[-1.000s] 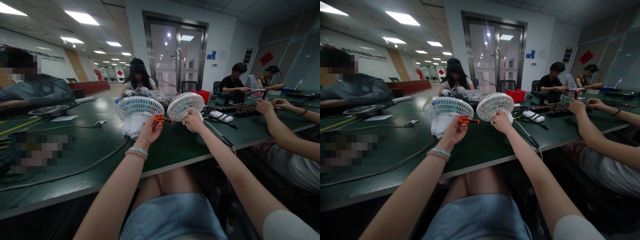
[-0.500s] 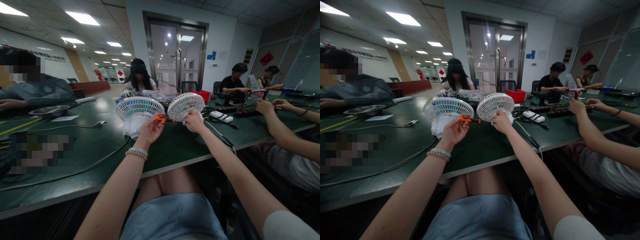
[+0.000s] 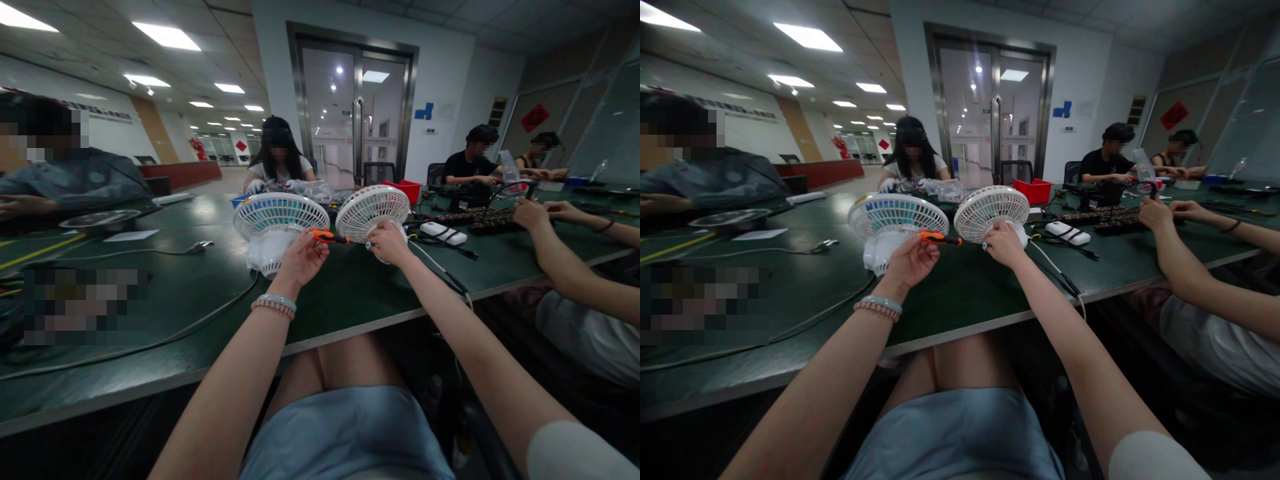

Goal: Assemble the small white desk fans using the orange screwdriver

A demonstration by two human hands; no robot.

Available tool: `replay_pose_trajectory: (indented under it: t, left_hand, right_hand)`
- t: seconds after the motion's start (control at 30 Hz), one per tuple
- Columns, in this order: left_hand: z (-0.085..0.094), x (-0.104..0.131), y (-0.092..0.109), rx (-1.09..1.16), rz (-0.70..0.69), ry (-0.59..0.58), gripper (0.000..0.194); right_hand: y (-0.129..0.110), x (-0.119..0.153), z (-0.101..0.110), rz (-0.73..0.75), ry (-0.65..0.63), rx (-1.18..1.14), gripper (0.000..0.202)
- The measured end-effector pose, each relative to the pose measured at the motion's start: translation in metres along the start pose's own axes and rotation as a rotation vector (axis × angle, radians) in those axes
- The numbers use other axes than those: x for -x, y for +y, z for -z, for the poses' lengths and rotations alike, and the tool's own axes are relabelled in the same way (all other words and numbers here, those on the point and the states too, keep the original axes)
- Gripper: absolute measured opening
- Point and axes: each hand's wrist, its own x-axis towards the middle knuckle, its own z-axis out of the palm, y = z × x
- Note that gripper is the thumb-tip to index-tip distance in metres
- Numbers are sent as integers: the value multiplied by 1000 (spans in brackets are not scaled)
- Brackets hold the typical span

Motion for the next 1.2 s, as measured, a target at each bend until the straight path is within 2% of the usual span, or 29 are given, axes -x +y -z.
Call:
replay_pose_trajectory:
  t: [0.63, 1.03, 1.2]
  left_hand:
    - [1, 1, 0, -16, 88, -22, 25]
    - [-2, 3, -2, -25, 161, -155, 29]
    - [-1, 1, -2, -19, 174, -166, 27]
  right_hand:
    - [2, -1, -2, 5, 10, 0, 20]
    - [2, -1, -2, 2, 4, -10, 20]
    - [4, -1, -5, 5, 18, -12, 19]
